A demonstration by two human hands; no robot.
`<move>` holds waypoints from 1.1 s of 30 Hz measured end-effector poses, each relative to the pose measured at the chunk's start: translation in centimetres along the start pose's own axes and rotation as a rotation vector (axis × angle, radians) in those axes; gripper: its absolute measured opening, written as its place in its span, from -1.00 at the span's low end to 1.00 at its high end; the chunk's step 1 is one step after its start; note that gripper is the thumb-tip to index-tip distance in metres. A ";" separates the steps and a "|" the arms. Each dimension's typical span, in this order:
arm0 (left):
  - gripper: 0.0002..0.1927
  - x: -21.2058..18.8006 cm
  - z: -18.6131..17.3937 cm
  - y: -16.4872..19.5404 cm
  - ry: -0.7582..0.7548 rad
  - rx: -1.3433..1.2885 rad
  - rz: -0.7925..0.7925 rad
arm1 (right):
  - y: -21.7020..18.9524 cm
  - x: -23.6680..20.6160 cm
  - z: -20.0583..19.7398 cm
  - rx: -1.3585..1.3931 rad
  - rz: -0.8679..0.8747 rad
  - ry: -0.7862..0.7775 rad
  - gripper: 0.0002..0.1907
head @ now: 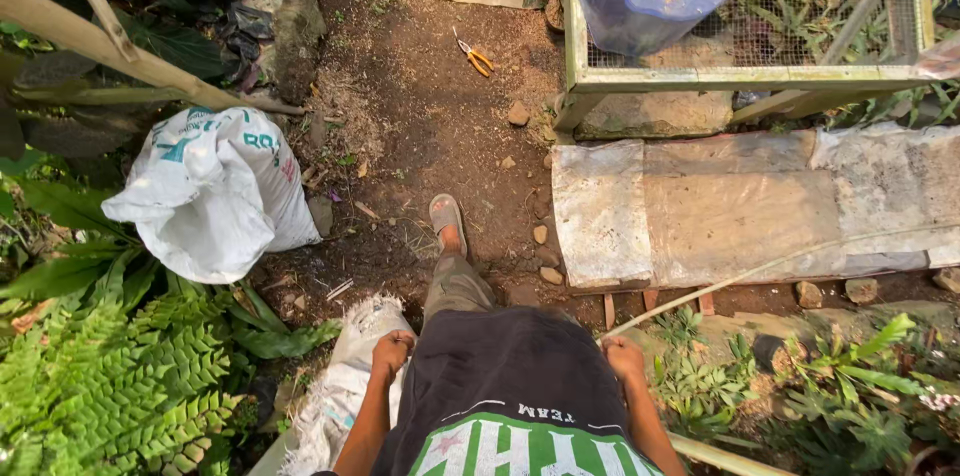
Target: The person ties a small potted plant to a metal wire support using pliers and wire. They then move through a nursery area, gather more wire and tools, and begin straightening and preparing additional wire pieces for further plant support tasks.
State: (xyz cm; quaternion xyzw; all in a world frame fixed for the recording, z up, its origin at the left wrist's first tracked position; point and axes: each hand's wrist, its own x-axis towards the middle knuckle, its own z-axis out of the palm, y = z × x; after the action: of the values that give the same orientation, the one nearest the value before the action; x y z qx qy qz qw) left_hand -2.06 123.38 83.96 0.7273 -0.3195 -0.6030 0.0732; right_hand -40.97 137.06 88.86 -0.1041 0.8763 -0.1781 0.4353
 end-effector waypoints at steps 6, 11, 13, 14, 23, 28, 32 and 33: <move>-0.77 16.6 -4.6 13.3 -0.018 0.230 0.000 | -14.6 12.3 9.1 0.353 0.233 -0.161 -0.78; -0.74 30.8 -9.8 32.1 0.083 0.738 0.154 | -30.9 20.9 14.2 0.232 -0.198 0.003 -0.81; -0.73 36.3 -10.5 39.7 0.161 0.789 0.286 | -36.6 24.1 15.4 0.221 -0.212 -0.007 -0.76; -0.72 39.2 -10.5 43.3 0.191 0.767 0.361 | -39.2 26.1 15.8 0.239 -0.071 -0.060 -0.78; -0.68 66.3 -5.5 61.0 0.093 0.572 0.321 | -55.7 50.8 24.7 -0.564 -0.161 -0.019 -0.72; -0.61 77.4 -3.7 61.7 0.094 0.849 0.209 | -63.9 62.7 31.7 -0.377 -0.012 -0.081 -0.71; -0.36 85.8 -1.8 65.7 0.229 0.902 0.405 | -69.1 69.9 37.2 -0.517 0.148 -0.218 -0.68; -0.25 88.6 -0.8 67.4 0.275 0.888 0.489 | -70.2 72.1 38.6 -0.614 0.117 -0.264 -0.70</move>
State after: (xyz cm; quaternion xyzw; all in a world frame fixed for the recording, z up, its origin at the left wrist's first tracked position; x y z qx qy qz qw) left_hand -20.64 21.25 43.74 0.6649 -0.6922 -0.2738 -0.0625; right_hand -51.38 39.96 43.22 -0.2022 0.8297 0.1345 0.5027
